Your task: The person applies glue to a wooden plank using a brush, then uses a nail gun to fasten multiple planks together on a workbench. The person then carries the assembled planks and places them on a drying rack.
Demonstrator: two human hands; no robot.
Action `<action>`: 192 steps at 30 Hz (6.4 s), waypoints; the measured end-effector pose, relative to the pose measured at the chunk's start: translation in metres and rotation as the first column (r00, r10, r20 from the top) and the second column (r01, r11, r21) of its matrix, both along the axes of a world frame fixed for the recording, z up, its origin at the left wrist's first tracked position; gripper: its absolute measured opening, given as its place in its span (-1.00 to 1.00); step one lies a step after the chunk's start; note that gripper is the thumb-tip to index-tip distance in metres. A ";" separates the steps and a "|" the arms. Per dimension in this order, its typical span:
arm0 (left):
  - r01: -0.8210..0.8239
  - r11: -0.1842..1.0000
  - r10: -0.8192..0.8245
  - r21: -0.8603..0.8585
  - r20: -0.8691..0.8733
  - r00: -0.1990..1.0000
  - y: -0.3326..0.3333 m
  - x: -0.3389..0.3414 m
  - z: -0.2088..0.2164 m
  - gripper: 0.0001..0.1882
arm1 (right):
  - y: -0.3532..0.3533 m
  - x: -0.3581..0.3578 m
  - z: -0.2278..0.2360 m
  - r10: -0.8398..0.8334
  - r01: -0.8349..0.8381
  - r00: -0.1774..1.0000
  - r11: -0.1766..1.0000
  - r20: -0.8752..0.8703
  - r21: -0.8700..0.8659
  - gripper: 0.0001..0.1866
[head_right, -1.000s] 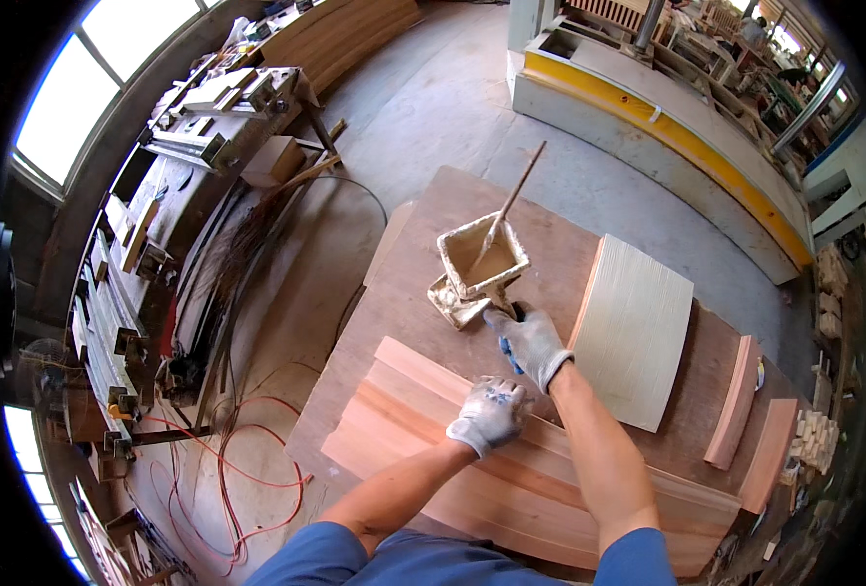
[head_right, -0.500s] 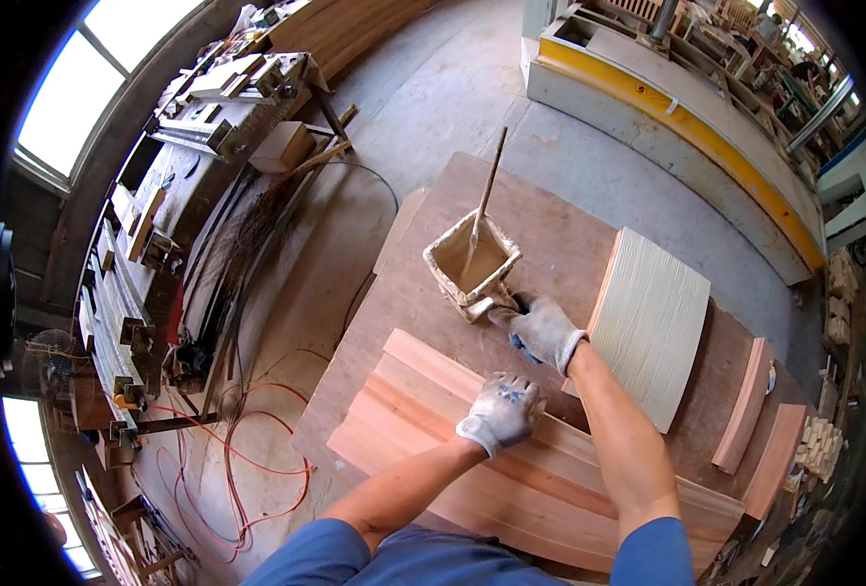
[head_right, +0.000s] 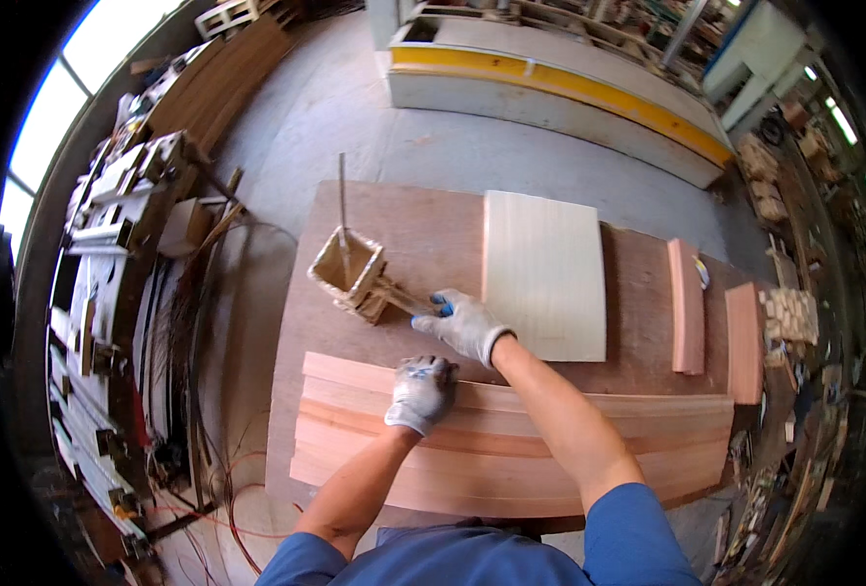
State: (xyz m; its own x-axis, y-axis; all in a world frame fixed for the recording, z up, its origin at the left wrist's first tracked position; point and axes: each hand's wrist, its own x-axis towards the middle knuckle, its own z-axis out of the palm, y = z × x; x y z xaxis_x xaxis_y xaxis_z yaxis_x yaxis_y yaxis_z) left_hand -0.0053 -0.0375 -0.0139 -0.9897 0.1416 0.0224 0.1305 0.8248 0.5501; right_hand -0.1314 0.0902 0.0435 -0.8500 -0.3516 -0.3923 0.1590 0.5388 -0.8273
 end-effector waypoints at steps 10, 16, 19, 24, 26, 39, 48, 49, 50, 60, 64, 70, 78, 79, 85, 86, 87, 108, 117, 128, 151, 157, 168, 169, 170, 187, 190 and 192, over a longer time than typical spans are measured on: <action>-0.021 0.999 0.020 -0.037 -0.022 1.000 0.000 0.003 0.006 -0.66 | 0.174 0.105 -0.038 -0.580 0.578 0.804 0.814 -0.134 -0.056 -0.63; -0.093 0.991 0.104 0.101 -0.112 0.988 -0.006 0.006 0.010 -0.76 | 0.254 0.119 -0.046 -0.637 0.742 0.616 0.667 -0.465 0.070 -0.63; -0.327 0.926 0.360 0.189 -0.179 0.916 -0.027 0.010 0.015 -0.72 | 0.241 0.133 -0.019 -0.570 0.710 0.678 0.673 -0.464 0.210 -0.63; -0.232 0.959 0.220 -0.165 -0.087 0.972 -0.068 0.011 0.017 -0.67 | 0.155 0.095 -0.022 -0.343 0.407 0.835 0.911 -0.430 0.066 -0.58; -0.157 0.964 0.155 -0.213 -0.025 0.988 -0.072 0.013 0.014 -0.63 | 0.083 0.072 0.009 -0.190 0.275 0.870 0.953 -0.455 0.127 -0.48; -0.307 0.903 0.395 -0.302 0.299 0.869 -0.069 -0.040 0.019 -0.12 | -0.077 -0.007 0.022 0.252 -0.159 0.958 0.869 -0.140 0.469 -0.47; -0.328 0.879 0.406 -0.346 0.182 0.896 -0.070 -0.037 0.007 -0.25 | -0.085 0.010 0.001 0.291 -0.134 0.940 0.795 -0.177 0.592 -0.53; -0.331 0.875 0.406 -0.354 0.164 0.899 -0.068 -0.039 0.006 -0.27 | -0.084 0.008 0.000 0.288 -0.134 0.942 0.795 -0.173 0.592 -0.52; -0.329 0.873 0.401 -0.361 0.147 0.904 -0.065 -0.041 0.004 -0.28 | -0.082 0.006 -0.001 0.279 -0.130 0.945 0.795 -0.168 0.593 -0.51; -0.273 0.937 0.285 -0.219 0.021 0.958 -0.101 -0.025 -0.024 -0.33 | 0.041 0.063 0.018 -0.111 0.238 0.900 0.935 -0.422 0.262 -0.34; -0.237 0.951 0.226 -0.201 -0.077 0.971 -0.075 0.008 0.002 -0.36 | 0.198 0.107 -0.044 -0.343 0.554 0.824 0.655 -0.451 0.515 -0.27; -0.101 0.981 0.080 -0.167 -0.127 0.989 -0.007 0.078 0.013 -0.31 | 0.264 0.098 -0.039 -0.382 0.382 0.908 0.581 -0.174 0.718 -0.31; -0.148 0.954 0.115 -0.261 -0.137 0.984 0.019 0.090 0.000 -0.19 | 0.325 0.055 -0.070 -0.224 0.369 0.928 0.656 -0.297 0.659 -0.37; -0.160 0.951 0.126 -0.264 -0.142 0.982 0.018 0.092 -0.001 -0.19 | 0.325 0.056 -0.057 -0.197 0.335 0.941 0.668 -0.276 0.664 -0.31; -0.170 0.948 0.135 -0.268 -0.145 0.980 0.019 0.093 0.006 -0.21 | 0.301 0.041 -0.061 -0.421 0.498 0.862 0.593 -0.284 0.632 -0.19; -0.169 0.947 0.133 -0.273 -0.145 0.980 0.020 0.091 0.007 -0.21 | 0.302 0.041 -0.070 -0.450 0.563 0.823 0.571 -0.346 0.597 -0.26; -0.166 0.948 0.129 -0.272 -0.149 0.980 0.020 0.091 0.005 -0.21 | 0.305 0.042 -0.068 -0.500 0.597 0.799 0.588 -0.335 0.545 -0.31; 0.306 0.952 -0.266 -0.014 -0.533 0.803 0.155 0.136 0.090 0.05 | 0.358 0.443 0.106 -0.769 0.764 0.549 0.305 0.326 -0.568 -0.61; 0.538 0.792 -0.553 -0.289 -0.713 0.432 0.277 0.193 0.141 -0.53 | 0.429 0.519 0.105 -0.373 0.567 0.823 0.484 0.429 -0.666 -0.52; 0.279 0.947 -0.311 -0.159 -0.234 0.921 0.357 0.315 0.141 -0.39 | 0.684 0.467 -0.042 -0.729 0.780 0.625 0.592 -0.279 0.202 -0.32; 0.448 0.860 -0.431 -0.244 0.123 0.894 0.442 0.298 0.129 -0.41 | 0.692 0.499 -0.033 -0.244 0.326 0.939 0.854 -0.240 0.406 -0.51; 0.451 0.857 -0.420 -0.248 0.171 0.891 0.486 0.300 0.127 -0.38 | 0.727 0.499 -0.031 -0.338 0.394 0.917 0.850 -0.212 0.349 -0.45; 0.414 0.835 -0.335 -0.363 0.264 0.905 0.564 0.311 0.130 -0.36 | 0.756 0.514 -0.092 -0.180 0.277 0.916 0.929 -0.359 0.243 -0.50; 0.410 0.832 -0.325 -0.374 0.271 0.906 0.568 0.312 0.130 -0.35 | 0.759 0.515 -0.097 -0.163 0.266 0.909 0.935 -0.383 0.233 -0.52; 0.408 0.828 -0.317 -0.385 0.278 0.907 0.571 0.312 0.129 -0.35 | 0.760 0.515 -0.102 -0.151 0.254 0.905 0.942 -0.397 0.221 -0.53; 0.448 0.816 -0.326 -0.365 0.350 0.878 0.574 0.300 0.116 -0.33 | 0.760 0.513 -0.091 -0.126 0.259 0.897 0.926 -0.425 0.273 -0.63; 0.470 0.791 -0.337 -0.391 0.362 0.869 0.577 0.297 0.117 -0.27 | 0.758 0.515 -0.090 -0.151 0.299 0.860 0.923 -0.487 0.241 -0.66; 0.492 0.772 -0.373 -0.404 0.338 0.864 0.584 0.296 0.120 -0.21 | 0.765 0.516 -0.086 -0.143 0.311 0.833 0.920 -0.534 0.239 -0.65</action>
State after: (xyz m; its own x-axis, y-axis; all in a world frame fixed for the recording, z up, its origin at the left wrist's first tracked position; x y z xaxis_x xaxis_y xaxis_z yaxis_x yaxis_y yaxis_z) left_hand 0.2905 0.5469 0.1062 -0.7878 0.4903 -0.3727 0.4575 0.8710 0.1788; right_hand 0.3844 0.8555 -0.0426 -0.9970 -0.0584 0.0515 -0.0778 0.7747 -0.6275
